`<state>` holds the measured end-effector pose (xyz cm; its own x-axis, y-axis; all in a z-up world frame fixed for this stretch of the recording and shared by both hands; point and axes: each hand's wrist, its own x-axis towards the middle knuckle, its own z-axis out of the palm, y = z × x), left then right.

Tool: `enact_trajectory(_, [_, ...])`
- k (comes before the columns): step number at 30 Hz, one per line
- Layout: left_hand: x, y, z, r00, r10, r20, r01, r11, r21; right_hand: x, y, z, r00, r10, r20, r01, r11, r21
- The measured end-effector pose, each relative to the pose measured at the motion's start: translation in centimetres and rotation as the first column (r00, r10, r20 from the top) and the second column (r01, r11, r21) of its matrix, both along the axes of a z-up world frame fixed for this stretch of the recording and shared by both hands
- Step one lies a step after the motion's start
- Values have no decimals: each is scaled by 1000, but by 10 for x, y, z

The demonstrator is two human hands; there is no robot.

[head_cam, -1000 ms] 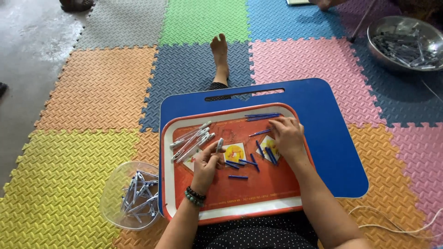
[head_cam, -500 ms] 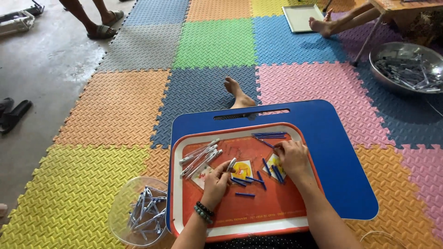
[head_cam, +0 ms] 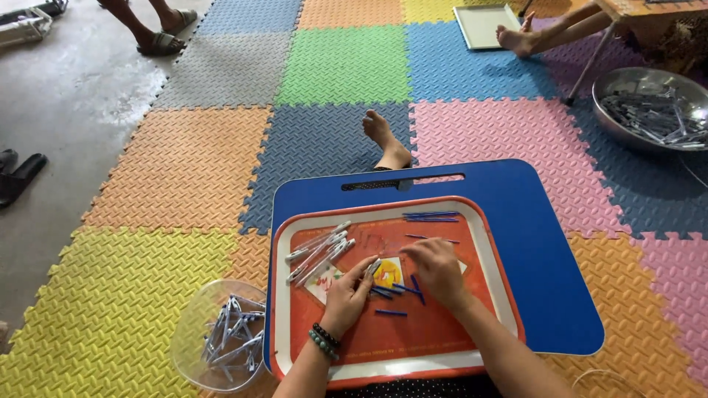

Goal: Assembling pens by inserting ink refills into pen barrels on a small tray

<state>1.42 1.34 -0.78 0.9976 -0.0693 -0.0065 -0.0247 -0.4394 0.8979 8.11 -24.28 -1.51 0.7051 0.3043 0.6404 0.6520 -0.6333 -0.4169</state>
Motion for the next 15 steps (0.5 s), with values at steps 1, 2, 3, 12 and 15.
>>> enact_trajectory(1, [-1,0,2,1000,0,2,0,1000,1,-2,2,0,1000,0,2,0,1000,1])
enact_trajectory(2, [-2,0,4,1000,-13,-14,12,999,-30,-4,4,-1,999,44,-20,-44,999,-26])
enact_trajectory(3, [-2,0,5,999,-26,-29,24,998,-61,-6,6,-2,995,87,-43,-89,995,-53])
enact_trajectory(12, [3,-1,8,994,-49,-97,51,999,19,-4,-4,21,996,47,-81,-44,998,43])
enact_trajectory(15, [2,-1,9,995,-55,-81,60,997,58,-2,-2,11,996,56,-70,-55,998,16])
